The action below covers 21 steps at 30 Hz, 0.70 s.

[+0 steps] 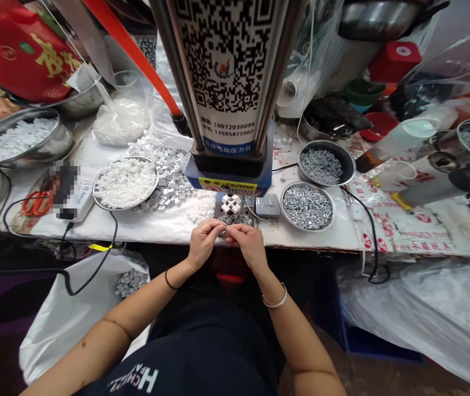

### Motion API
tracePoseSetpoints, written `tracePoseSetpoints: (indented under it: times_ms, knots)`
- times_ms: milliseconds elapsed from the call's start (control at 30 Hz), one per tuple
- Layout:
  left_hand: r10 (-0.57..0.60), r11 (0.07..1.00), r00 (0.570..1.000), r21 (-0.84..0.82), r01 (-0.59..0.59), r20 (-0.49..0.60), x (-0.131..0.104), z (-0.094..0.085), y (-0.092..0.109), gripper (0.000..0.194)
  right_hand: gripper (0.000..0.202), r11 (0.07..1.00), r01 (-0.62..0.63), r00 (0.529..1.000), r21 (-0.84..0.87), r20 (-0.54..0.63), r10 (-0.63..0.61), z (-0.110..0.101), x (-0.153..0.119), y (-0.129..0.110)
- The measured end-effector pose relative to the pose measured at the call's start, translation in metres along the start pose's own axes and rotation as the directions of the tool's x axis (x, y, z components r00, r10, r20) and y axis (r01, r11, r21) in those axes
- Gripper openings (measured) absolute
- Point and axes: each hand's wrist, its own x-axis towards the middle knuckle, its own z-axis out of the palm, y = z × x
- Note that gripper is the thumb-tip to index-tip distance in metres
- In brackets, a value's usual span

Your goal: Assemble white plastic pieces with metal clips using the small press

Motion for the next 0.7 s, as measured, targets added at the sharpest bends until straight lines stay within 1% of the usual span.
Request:
tracePoseSetpoints:
  times_ms: [67, 133, 233, 300, 367, 433, 533, 600, 700]
  knots:
    - [0.015, 1.0, 1.0, -0.007, -0.015, 0.0, -0.002, 0.001, 0.0, 0.019, 0.028, 1.0, -0.023, 0.999, 0.018, 0.026, 0.023, 0.001, 0.0, -0.001]
    - [0.005, 0.999, 1.0, -0.044, -0.005, -0.009, -0.004, 0.002, -0.001, 0.019, 0.028, 0.999, -0.027, 0.999, 0.033, 0.037, 0.026, 0.003, -0.001, 0.0]
    - [-0.013, 0.997, 1.0, -0.08, 0.013, -0.001, -0.006, 0.001, -0.005, 0.016, 0.028, 0.999, 0.001, 1.0, 0.033, 0.02, -0.001, 0.004, -0.004, 0.004]
    - [-0.004, 0.999, 1.0, -0.043, 0.005, 0.014, -0.005, -0.001, -0.007, 0.015, 0.028, 0.999, 0.035, 0.999, -0.009, 0.005, -0.035, 0.001, -0.008, 0.008]
    - [0.043, 0.998, 0.998, 0.05, -0.045, 0.04, -0.001, -0.004, -0.009, 0.015, 0.028, 0.994, 0.077, 0.996, -0.083, -0.026, -0.08, -0.004, -0.014, 0.011]
    - [0.127, 0.976, 0.989, 0.171, -0.138, 0.072, 0.003, -0.007, -0.009, 0.017, 0.028, 0.985, 0.112, 0.989, -0.135, -0.076, -0.123, -0.012, -0.021, 0.015]
    - [0.255, 0.89, 0.962, 0.363, -0.274, 0.101, 0.009, -0.004, -0.009, 0.017, 0.029, 0.984, 0.115, 0.98, -0.134, -0.144, -0.134, -0.027, -0.029, 0.022]
    - [0.288, 0.819, 0.951, 0.484, -0.308, 0.116, 0.011, 0.002, -0.01, 0.016, 0.03, 0.987, 0.104, 0.979, -0.121, -0.164, -0.123, -0.034, -0.033, 0.027]
    - [0.282, 0.737, 0.95, 0.605, -0.303, 0.133, 0.012, 0.012, -0.01, 0.016, 0.027, 0.985, 0.106, 0.978, -0.136, -0.163, -0.128, -0.035, -0.036, 0.032]
